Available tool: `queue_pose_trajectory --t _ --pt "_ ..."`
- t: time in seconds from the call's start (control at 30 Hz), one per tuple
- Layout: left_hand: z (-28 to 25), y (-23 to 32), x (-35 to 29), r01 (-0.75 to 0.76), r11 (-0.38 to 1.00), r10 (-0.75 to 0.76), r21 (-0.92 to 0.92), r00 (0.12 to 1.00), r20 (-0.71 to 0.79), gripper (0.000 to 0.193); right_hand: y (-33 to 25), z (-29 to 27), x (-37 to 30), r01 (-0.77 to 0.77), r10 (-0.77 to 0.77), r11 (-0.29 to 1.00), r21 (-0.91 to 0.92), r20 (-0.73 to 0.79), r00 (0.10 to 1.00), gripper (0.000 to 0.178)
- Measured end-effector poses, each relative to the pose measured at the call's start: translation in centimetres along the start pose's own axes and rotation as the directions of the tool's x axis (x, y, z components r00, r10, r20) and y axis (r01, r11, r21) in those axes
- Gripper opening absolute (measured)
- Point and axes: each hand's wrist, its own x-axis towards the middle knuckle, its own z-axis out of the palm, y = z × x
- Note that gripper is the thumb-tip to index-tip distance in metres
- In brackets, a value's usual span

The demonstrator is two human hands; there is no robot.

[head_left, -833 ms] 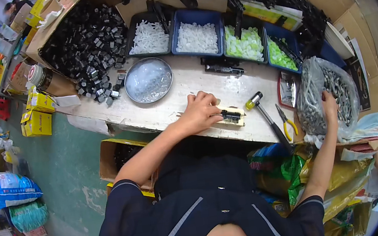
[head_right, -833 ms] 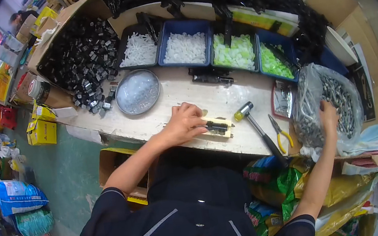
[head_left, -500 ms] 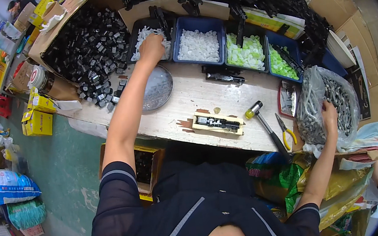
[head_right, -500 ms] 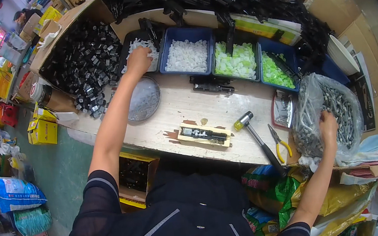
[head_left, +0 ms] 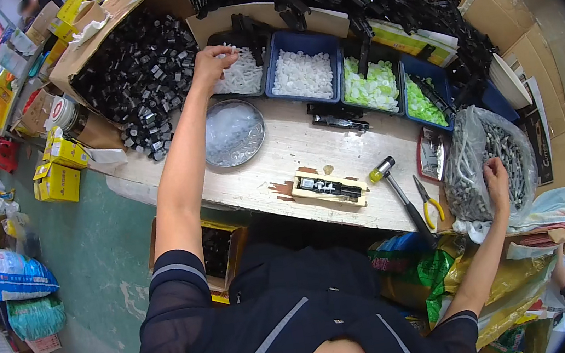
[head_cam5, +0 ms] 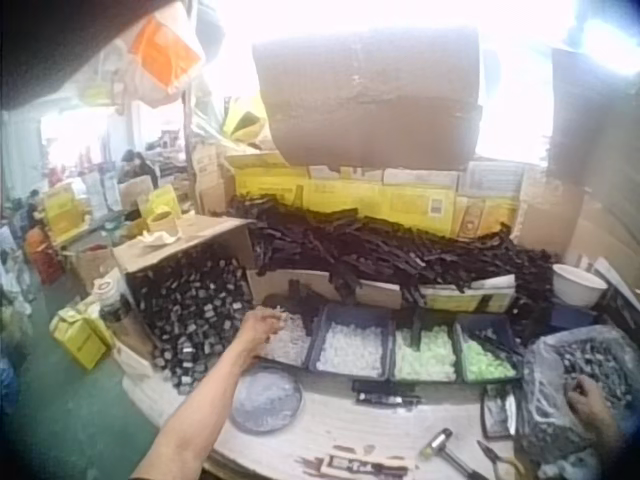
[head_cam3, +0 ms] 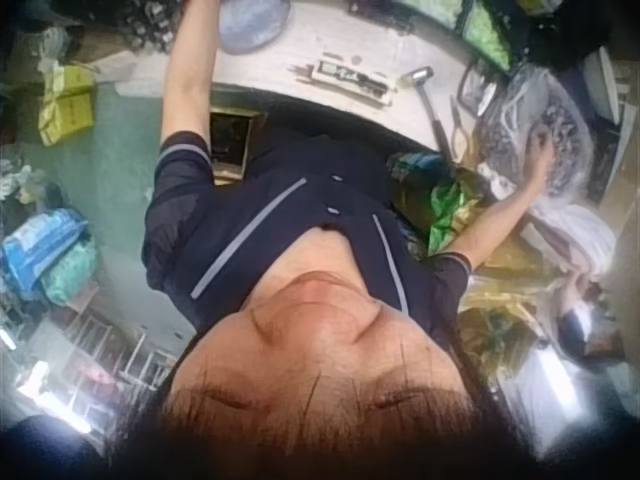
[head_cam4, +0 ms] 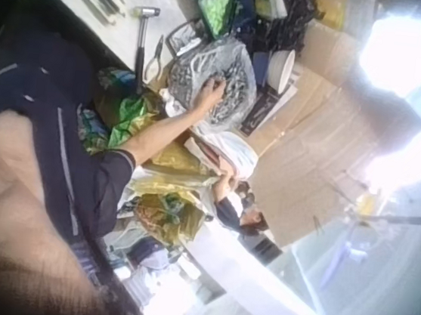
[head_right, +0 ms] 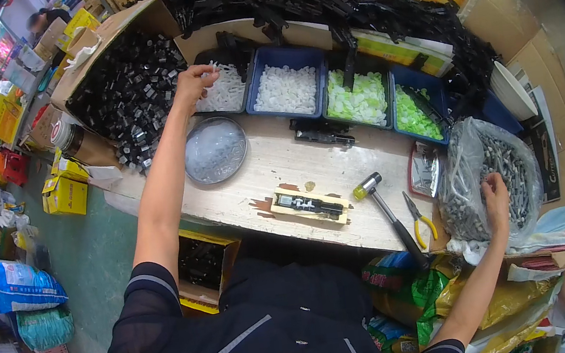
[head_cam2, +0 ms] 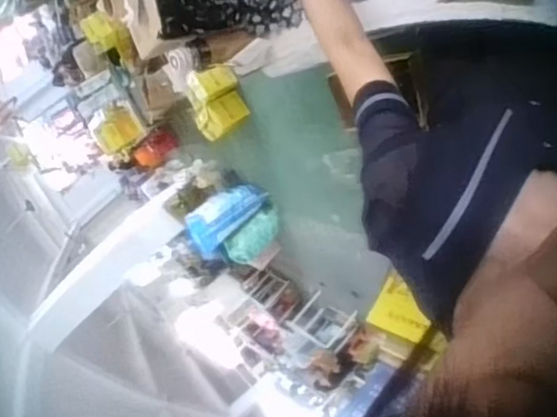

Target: Assemble small plastic parts on a factory workbench using a jig and a hammer.

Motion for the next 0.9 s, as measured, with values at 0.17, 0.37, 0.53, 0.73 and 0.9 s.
queue_pose_trajectory --t 0.17,0.37,0.53,0.73,0.9 --pt "-0.6 -0.4 -2.3 -0.212 0.875 0.174 -0.436 0.977 -0.125 0.021 0.9 1.1 0.8 0.048 -0.013 0.961 0.271 -0.129 0.992 0.012" --pt "-0.3 -1.2 -10.5 -0.239 0.971 0.236 0.028 0.968 0.086 0.018 1.1 0.4 -0.1 0.072 0.025 0.946 0.316 -0.291 0.956 0.021" --pt "2.1 -2.3 -13.2 -0.478 0.748 0.483 0.460 0.868 0.116 0.016 -6.6 2.3 -1.7 0.129 -0.060 0.971 0.199 -0.317 0.947 0.020" --pt "4.4 -3.0 -12.0 -0.467 0.542 0.500 0.699 0.847 0.180 0.008 -12.5 5.0 -4.0 0.288 -0.252 0.948 0.138 -0.226 0.941 0.021" --pt "3.0 -2.6 -12.1 -0.461 0.780 0.498 0.423 0.867 0.025 0.015 -13.7 6.1 -5.7 0.303 -0.258 0.927 0.222 -0.212 0.943 0.016"
